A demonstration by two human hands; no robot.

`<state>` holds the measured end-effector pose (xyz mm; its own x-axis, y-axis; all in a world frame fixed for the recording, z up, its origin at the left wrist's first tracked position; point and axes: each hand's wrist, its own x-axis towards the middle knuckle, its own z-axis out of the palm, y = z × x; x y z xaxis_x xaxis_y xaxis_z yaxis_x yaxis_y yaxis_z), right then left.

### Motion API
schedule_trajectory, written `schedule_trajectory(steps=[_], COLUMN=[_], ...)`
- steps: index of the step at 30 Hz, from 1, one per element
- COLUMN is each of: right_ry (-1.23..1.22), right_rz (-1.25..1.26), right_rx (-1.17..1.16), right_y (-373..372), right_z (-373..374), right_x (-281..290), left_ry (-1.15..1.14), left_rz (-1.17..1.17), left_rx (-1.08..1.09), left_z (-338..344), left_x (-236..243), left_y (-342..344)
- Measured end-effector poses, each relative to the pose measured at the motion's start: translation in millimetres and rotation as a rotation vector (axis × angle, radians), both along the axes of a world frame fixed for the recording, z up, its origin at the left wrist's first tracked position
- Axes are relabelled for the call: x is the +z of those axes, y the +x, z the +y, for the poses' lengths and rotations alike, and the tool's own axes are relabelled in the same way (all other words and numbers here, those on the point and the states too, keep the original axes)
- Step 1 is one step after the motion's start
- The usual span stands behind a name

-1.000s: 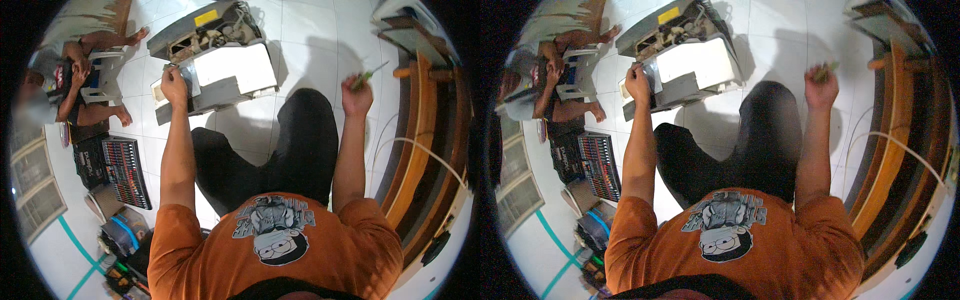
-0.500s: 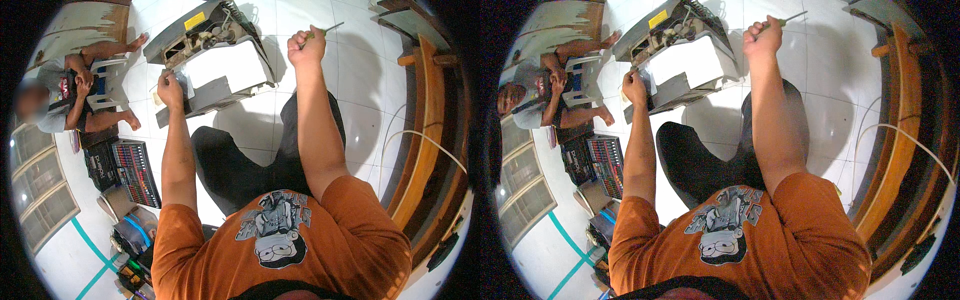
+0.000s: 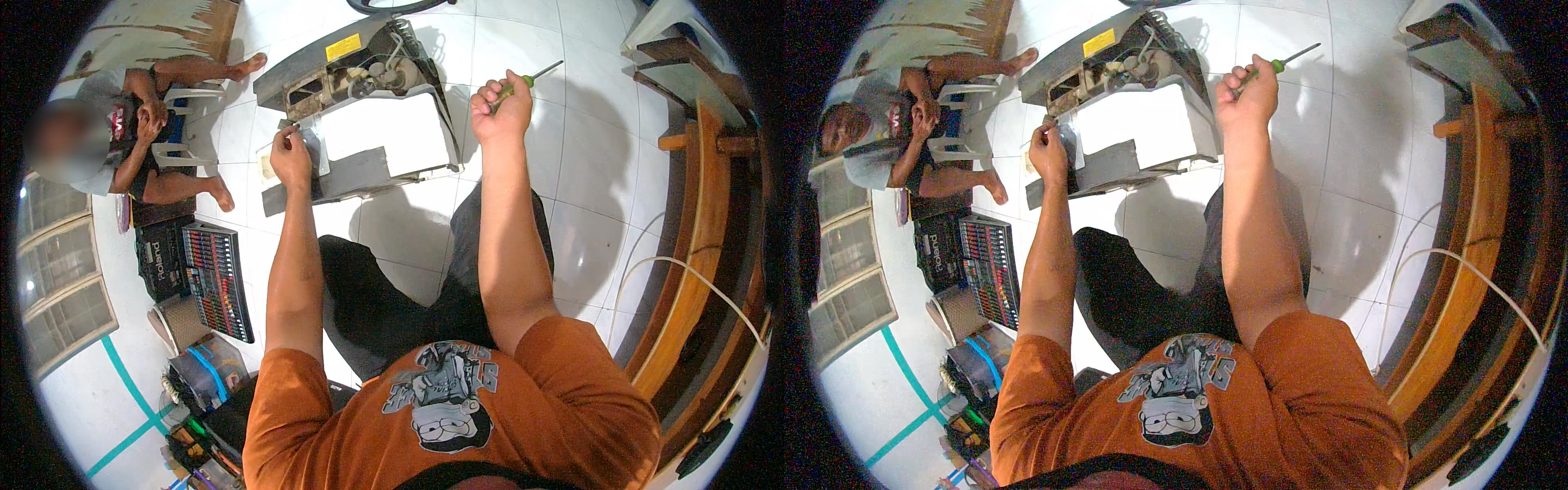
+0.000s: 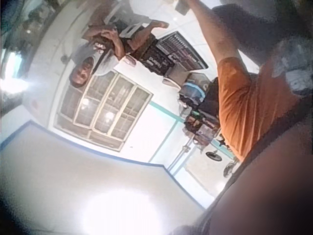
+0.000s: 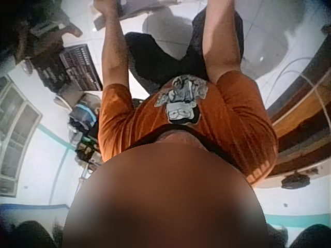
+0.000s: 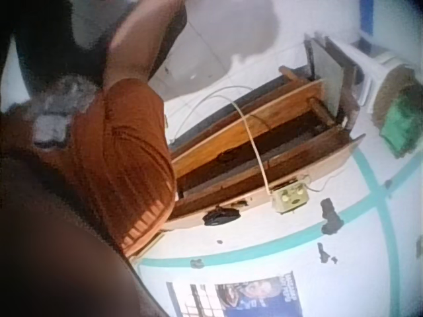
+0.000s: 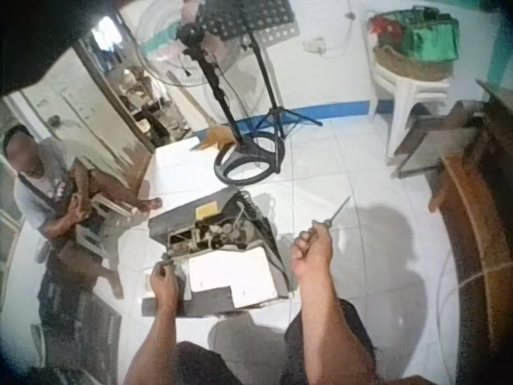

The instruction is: The person sits on the floor and uses a green-handled screwdriver to loosen and tighten screws on a white and grey appliance component. They repeatedly probe the interior and adjust the casing while another person sits nearby.

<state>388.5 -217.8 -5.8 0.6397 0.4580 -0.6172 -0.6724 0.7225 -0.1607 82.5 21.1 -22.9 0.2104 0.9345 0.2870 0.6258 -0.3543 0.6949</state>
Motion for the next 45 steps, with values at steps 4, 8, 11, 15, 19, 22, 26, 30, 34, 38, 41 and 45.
schedule_trajectory(steps=[4, 8, 11, 15, 19, 22, 26, 30, 34, 38, 41, 45], right_ry=[0.009, -0.03, -0.014, -0.029, -0.031, -0.012, -0.006, -0.036, -0.028, -0.013, -0.01, -0.005], right_rz=[-0.037, 0.007, 0.001, -0.056, -0.033, -0.045, 0.004, 0.011, -0.034, -0.059, -0.046, -0.046], right_rx=[0.02, 0.025, 0.027, 0.047, 0.045, 0.056, 0.063, 0.047, 0.08, 0.104, 0.094, 0.072], right_y=[-6, -7, -9, -11, -8, -7, -8, -9, -7, -4, -4, -5], right_z=[2, 4, 4, 5, 8, 8, 6, 4, 2, 0, 1, 3], right_x=[4, 9, 10, 5, -6, -7, 2, 11, 7, -4, -7, -2], left_ry=[-0.014, -0.002, -0.059, -0.02, -0.021, -0.001, 0.025, -0.001, -0.03, -0.051, -0.034, -0.051], left_rz=[-0.037, -0.001, -0.102, 0.001, -0.001, -0.047, -0.012, -0.071, -0.026, -0.008, -0.006, 0.003], left_rx=[-0.019, -0.015, -0.023, -0.006, 0.005, -0.012, -0.029, -0.044, -0.021, -0.006, -0.009, 0.018], left_z=[7, 10, 9, 7, 9, 10, 11, 11, 10, 9, 8, 6], left_x=[-2, -7, -7, -3, -5, -7, -11, -11, -10, -7, -6, -4], left_y=[-4, -4, -2, -3, -4, -4, -6, -6, -6, -5, -5, -3])
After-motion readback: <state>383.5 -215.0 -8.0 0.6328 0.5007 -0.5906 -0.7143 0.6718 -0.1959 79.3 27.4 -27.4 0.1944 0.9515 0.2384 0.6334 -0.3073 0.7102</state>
